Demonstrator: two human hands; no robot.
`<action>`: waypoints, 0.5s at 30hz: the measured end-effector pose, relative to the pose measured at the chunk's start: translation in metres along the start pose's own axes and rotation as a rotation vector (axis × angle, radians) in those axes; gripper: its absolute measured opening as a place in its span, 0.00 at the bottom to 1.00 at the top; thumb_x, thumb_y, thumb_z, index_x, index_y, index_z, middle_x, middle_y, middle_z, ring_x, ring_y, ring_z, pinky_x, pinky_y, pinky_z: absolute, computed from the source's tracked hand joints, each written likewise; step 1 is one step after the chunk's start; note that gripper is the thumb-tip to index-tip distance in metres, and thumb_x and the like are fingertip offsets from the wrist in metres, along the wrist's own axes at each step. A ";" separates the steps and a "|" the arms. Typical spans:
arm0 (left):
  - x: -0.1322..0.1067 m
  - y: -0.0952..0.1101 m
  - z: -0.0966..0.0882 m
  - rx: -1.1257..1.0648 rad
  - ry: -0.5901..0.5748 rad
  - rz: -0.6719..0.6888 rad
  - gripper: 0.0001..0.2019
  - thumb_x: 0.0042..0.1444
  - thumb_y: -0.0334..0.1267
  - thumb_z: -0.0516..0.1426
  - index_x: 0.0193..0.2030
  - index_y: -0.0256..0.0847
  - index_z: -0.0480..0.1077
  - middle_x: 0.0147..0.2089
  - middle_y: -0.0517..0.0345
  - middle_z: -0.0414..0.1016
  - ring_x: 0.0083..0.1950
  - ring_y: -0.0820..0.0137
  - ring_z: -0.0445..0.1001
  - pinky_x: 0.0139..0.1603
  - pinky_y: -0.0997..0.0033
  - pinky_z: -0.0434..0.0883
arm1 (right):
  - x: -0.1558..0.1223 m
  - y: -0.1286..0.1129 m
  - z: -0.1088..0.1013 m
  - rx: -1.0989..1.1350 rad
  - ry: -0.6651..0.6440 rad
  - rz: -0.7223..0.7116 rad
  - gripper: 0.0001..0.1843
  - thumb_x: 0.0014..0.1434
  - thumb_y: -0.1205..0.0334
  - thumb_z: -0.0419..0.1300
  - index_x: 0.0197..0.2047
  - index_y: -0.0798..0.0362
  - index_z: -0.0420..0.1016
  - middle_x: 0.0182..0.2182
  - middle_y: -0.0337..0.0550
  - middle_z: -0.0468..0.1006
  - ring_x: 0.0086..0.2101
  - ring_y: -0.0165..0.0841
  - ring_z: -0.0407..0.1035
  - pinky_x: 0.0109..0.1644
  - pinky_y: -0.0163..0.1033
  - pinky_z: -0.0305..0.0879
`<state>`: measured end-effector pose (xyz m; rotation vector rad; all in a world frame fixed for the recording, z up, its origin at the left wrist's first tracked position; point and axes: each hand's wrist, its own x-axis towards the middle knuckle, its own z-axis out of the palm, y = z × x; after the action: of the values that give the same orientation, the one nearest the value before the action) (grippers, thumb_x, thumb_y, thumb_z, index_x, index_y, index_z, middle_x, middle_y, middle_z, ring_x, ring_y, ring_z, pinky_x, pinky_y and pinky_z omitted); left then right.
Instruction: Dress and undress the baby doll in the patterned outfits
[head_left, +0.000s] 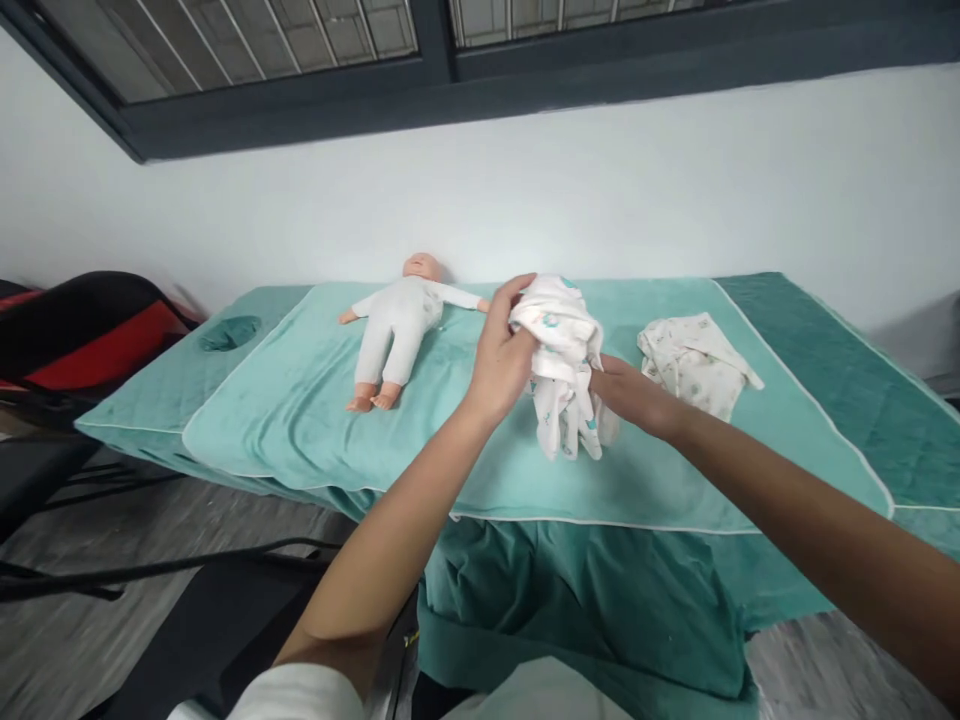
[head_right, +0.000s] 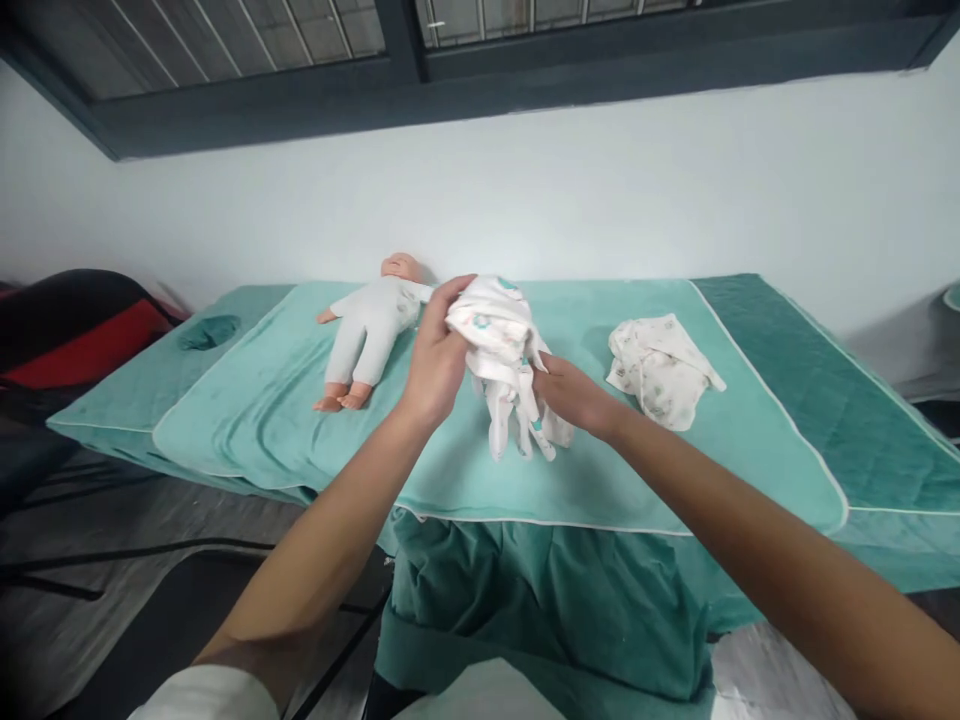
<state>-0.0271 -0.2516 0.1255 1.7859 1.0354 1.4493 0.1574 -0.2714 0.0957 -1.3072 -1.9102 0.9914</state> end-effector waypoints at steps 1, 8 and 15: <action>-0.004 -0.003 -0.001 0.016 -0.056 0.018 0.19 0.67 0.43 0.53 0.64 0.49 0.63 0.62 0.52 0.70 0.63 0.64 0.70 0.63 0.61 0.69 | 0.000 -0.001 0.007 0.162 -0.006 0.041 0.22 0.67 0.44 0.52 0.50 0.49 0.78 0.40 0.46 0.83 0.41 0.47 0.77 0.47 0.52 0.74; -0.035 -0.038 -0.008 0.271 -0.210 0.015 0.51 0.48 0.46 0.71 0.74 0.52 0.50 0.76 0.45 0.48 0.79 0.52 0.48 0.77 0.49 0.56 | 0.017 -0.015 0.036 0.539 -0.008 0.021 0.25 0.64 0.41 0.54 0.56 0.44 0.78 0.45 0.44 0.84 0.53 0.49 0.75 0.56 0.55 0.73; -0.069 -0.072 -0.053 0.333 0.007 0.041 0.24 0.57 0.40 0.62 0.61 0.45 0.69 0.58 0.49 0.75 0.59 0.59 0.74 0.63 0.56 0.70 | 0.020 -0.024 0.048 0.284 -0.493 -0.113 0.24 0.64 0.43 0.60 0.55 0.48 0.80 0.53 0.42 0.81 0.57 0.48 0.72 0.65 0.55 0.67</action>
<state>-0.0997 -0.2754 0.0425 2.0429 1.3124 1.3682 0.1008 -0.2690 0.0919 -0.8325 -2.0636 1.5672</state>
